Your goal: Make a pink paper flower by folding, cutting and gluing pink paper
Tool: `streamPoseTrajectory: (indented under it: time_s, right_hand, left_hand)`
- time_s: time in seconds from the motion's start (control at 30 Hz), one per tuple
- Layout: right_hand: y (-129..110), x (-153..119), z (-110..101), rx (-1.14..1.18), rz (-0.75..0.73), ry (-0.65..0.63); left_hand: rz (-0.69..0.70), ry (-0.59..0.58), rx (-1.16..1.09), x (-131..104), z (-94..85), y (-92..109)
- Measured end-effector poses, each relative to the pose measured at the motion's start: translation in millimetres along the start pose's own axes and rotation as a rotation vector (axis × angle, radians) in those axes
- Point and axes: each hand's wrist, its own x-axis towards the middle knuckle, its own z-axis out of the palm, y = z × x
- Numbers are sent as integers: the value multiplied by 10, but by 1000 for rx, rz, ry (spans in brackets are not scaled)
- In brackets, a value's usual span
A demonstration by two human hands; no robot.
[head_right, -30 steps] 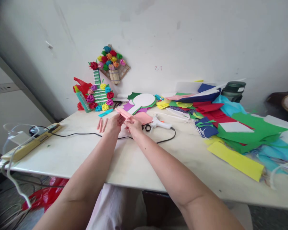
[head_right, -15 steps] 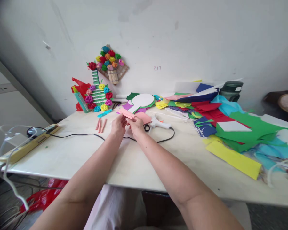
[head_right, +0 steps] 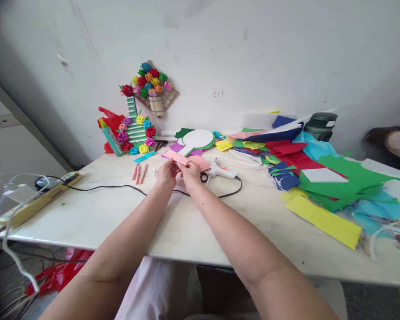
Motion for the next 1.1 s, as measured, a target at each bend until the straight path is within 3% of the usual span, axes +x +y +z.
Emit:
streamPoseTrajectory:
  time_s: [0.57,1.1]
  right_hand:
    - [20,6,-12,-51,-35,-4]
    - [19,10,-8,-11,-79,17]
  left_hand:
    - [-38,25,9,-16,16,20]
    - [-93,-93,-117,8,-8,110]
